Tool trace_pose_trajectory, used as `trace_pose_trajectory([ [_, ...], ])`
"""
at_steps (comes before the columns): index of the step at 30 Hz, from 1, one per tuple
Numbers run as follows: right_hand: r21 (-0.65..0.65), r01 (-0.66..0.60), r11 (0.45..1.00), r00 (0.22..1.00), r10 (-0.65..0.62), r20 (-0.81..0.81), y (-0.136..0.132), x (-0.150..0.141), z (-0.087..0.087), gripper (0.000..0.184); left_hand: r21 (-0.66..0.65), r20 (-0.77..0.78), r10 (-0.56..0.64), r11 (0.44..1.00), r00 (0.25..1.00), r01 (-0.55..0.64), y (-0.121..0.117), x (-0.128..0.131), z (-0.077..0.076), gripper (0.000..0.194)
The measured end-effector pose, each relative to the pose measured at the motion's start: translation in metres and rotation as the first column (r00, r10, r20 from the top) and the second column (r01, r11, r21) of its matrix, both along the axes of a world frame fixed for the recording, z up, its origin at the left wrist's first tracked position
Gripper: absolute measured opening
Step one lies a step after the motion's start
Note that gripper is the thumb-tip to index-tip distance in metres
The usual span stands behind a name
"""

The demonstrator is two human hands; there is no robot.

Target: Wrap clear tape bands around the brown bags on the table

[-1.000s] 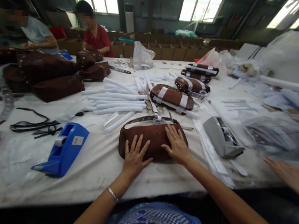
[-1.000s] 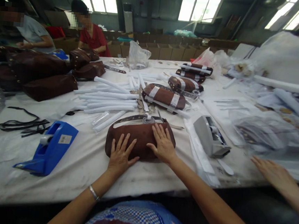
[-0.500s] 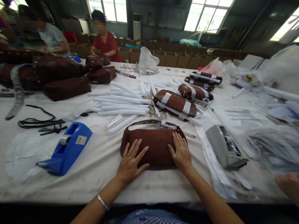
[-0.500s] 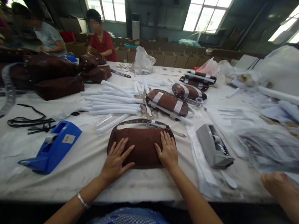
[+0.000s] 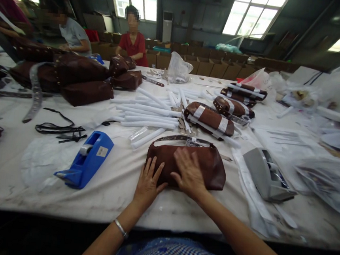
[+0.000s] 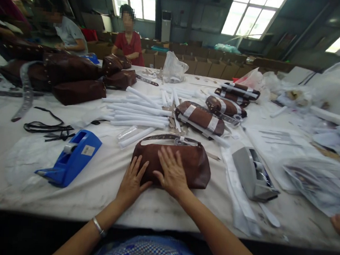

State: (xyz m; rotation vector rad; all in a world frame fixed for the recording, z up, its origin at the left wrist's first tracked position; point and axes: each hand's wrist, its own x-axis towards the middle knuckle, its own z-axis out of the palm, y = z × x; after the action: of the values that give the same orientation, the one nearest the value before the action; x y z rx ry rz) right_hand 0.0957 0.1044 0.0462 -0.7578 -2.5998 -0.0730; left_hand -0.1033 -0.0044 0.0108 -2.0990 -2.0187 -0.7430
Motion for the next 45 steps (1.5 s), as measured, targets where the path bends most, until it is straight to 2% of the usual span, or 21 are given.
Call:
trace_pose_trajectory([
  [2,-0.068,0.040,0.997,0.998,-0.036,0.054,-0.007,-0.015,0.001,0.075,-0.004,0.003,-0.010,1.000,1.000,0.010,0.000,0.000,0.000,0.079],
  [5,-0.158,0.004,0.987,0.999,0.001,0.036,-0.008,-0.017,0.041,0.072,-0.007,0.019,-0.004,1.000,1.000,0.004,0.000,0.000,0.000,0.078],
  [8,-0.051,0.079,0.996,0.954,-0.091,-0.286,-0.004,-0.008,0.095,0.068,-0.017,0.032,0.009,1.000,0.999,-0.008,0.001,0.001,-0.001,0.078],
  [10,0.070,0.135,0.988,0.899,-0.092,-0.429,-0.003,-0.010,0.104,0.067,-0.021,0.029,0.011,1.000,1.000,-0.011,0.001,0.001,-0.001,0.078],
  [11,0.116,0.112,0.987,0.906,-0.054,-0.420,-0.002,-0.014,0.096,0.066,-0.021,0.022,0.010,1.000,1.000,-0.010,0.001,0.002,-0.001,0.078],
  [13,0.112,0.009,0.994,0.962,0.022,-0.270,0.000,-0.026,0.066,0.064,-0.020,0.002,0.015,1.000,1.000,-0.015,0.001,0.002,-0.001,0.078],
  [15,-0.028,-0.016,0.999,0.998,0.015,-0.056,0.006,-0.036,0.037,0.061,-0.018,-0.020,0.022,1.000,1.000,-0.023,0.000,0.003,-0.002,0.076],
  [16,-0.092,-0.030,0.995,0.999,0.032,0.017,0.010,-0.038,0.031,0.061,-0.013,-0.026,0.028,1.000,0.999,-0.028,0.000,0.003,-0.002,0.075],
  [18,-0.161,-0.060,0.985,0.997,0.068,0.045,0.020,-0.029,0.041,0.062,0.002,-0.027,0.028,1.000,0.999,-0.028,0.000,0.002,-0.003,0.075],
  [20,-0.114,-0.027,0.993,0.995,0.016,-0.101,0.028,-0.009,0.071,0.063,0.014,-0.020,0.025,1.000,0.999,-0.025,0.001,0.002,-0.003,0.076],
  [22,-0.014,0.156,0.988,0.935,-0.153,-0.320,0.032,0.013,0.095,0.065,0.016,-0.016,0.021,1.000,1.000,-0.021,0.002,0.002,-0.004,0.076],
  [23,0.022,0.246,0.969,0.891,-0.217,-0.398,0.033,0.023,0.099,0.067,0.019,-0.018,0.020,1.000,1.000,-0.019,0.003,0.002,-0.004,0.076],
  [25,0.053,0.292,0.955,0.888,-0.249,-0.387,0.032,0.033,0.083,0.071,0.027,-0.033,0.019,0.999,0.999,-0.019,0.002,0.002,-0.005,0.075],
  [29,-0.010,0.224,0.975,0.971,-0.223,-0.089,0.032,0.030,0.013,0.064,0.013,-0.083,0.052,0.999,0.995,-0.051,-0.002,0.006,0.000,0.070],
  [31,-0.021,0.237,0.971,0.970,-0.238,-0.057,0.033,0.027,-0.007,0.059,-0.010,-0.115,0.078,0.997,0.990,-0.080,-0.004,0.010,0.012,0.069],
  [34,-0.007,0.228,0.974,0.967,-0.227,-0.120,0.031,0.028,-0.010,0.052,0.003,-0.151,0.082,0.997,0.985,-0.082,0.001,0.024,0.041,0.064],
  [36,-0.013,0.219,0.976,0.963,-0.218,-0.161,0.028,0.030,-0.004,0.048,0.022,-0.164,0.020,1.000,0.986,-0.016,0.014,0.037,0.059,0.060],
  [38,-0.037,0.203,0.978,0.960,-0.206,-0.187,0.023,0.037,0.001,0.046,0.013,-0.171,-0.060,0.998,0.983,0.063,0.033,0.049,0.065,0.057],
  [42,-0.110,0.117,0.987,0.967,-0.139,-0.212,0.008,0.069,0.005,0.042,0.006,-0.192,-0.072,0.997,0.979,0.074,0.061,0.059,0.049,0.056],
  [44,-0.174,0.214,0.961,0.913,-0.260,-0.315,-0.003,0.093,0.001,0.042,0.023,-0.199,-0.060,0.998,0.978,0.066,0.066,0.057,0.038,0.057],
  [45,-0.244,0.301,0.922,0.841,-0.377,-0.389,-0.008,0.104,-0.002,0.044,0.032,-0.200,-0.060,0.997,0.978,0.068,0.066,0.056,0.034,0.057],
])
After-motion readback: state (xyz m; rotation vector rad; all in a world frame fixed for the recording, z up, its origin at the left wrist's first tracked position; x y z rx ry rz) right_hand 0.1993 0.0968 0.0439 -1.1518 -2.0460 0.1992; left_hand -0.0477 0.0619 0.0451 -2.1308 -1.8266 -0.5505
